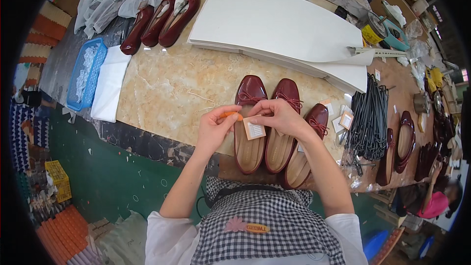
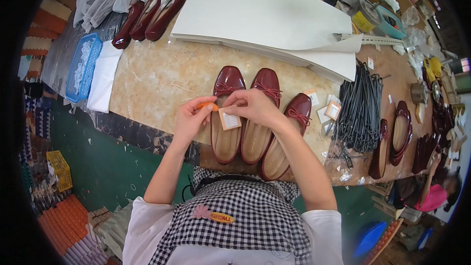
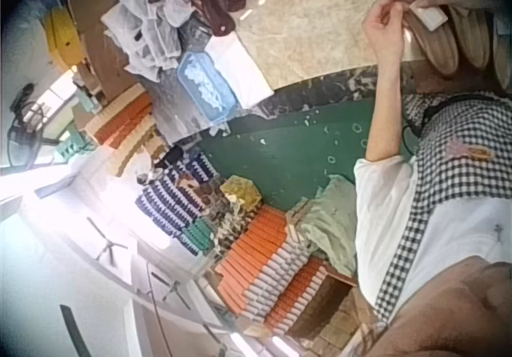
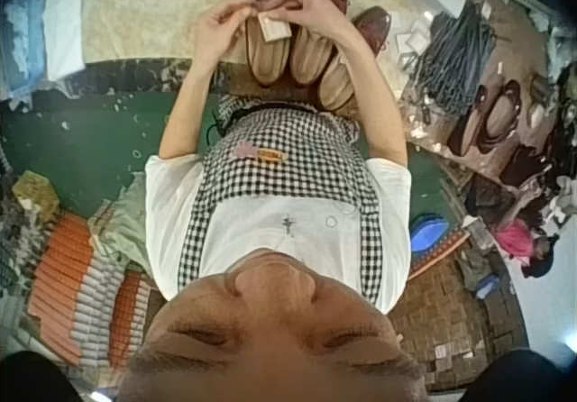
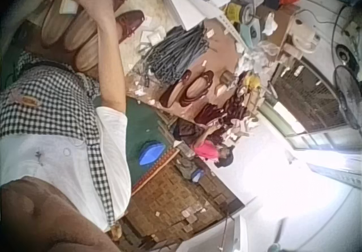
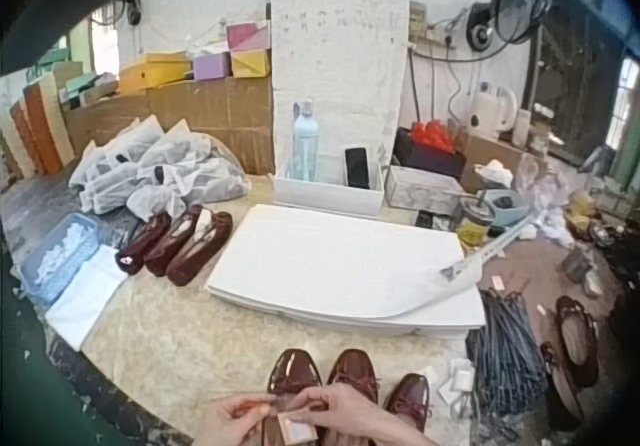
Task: The person places small white paper tags inside maroon patent leather flats and secures them with orange tape. They then stuff white tissue paper into the shoes to maintain their shape and place the finished pairs onto a pile on the table.
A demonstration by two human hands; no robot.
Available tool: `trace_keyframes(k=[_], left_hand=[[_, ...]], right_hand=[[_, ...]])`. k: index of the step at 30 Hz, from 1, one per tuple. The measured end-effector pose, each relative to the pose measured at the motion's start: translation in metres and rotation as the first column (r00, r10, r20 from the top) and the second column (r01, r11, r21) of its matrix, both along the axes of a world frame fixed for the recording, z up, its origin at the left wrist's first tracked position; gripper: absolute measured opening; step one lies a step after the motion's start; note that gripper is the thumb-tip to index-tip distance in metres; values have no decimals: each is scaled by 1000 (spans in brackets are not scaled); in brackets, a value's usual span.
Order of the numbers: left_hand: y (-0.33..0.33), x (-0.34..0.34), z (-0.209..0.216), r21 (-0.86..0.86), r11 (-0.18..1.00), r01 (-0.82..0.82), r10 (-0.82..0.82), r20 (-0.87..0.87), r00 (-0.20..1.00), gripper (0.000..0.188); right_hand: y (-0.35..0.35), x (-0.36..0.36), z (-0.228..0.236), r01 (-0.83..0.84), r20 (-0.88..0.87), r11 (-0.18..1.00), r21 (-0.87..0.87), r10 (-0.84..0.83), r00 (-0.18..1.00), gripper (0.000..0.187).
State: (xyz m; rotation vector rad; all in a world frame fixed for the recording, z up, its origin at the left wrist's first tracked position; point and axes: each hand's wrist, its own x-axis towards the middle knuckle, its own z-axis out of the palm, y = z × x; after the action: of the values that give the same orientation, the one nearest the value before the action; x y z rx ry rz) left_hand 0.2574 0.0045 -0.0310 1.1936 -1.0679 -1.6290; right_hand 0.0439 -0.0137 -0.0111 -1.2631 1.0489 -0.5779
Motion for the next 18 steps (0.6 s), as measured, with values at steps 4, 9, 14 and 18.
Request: trace_keyframes(k=[4, 9, 14, 18], left_hand=[[2, -5, 8, -16, 1000, -18, 20, 117, 993, 13], [3, 1, 0, -192, 979, 70, -11, 289, 957, 13], [6, -4, 8, -168, 986, 16, 24, 238, 971, 11], [5, -4, 7, -183, 983, 28, 25, 282, 959, 11]], right_hand=[[2, 6, -1, 53, -44, 998, -20, -53, 998, 12], [4, 9, -9, 103, -35, 973, -206, -113, 993, 10], [5, 9, -9, 167, 33, 962, -215, -163, 986, 9], [7, 11, -8, 190, 37, 957, -218, -187, 982, 9]])
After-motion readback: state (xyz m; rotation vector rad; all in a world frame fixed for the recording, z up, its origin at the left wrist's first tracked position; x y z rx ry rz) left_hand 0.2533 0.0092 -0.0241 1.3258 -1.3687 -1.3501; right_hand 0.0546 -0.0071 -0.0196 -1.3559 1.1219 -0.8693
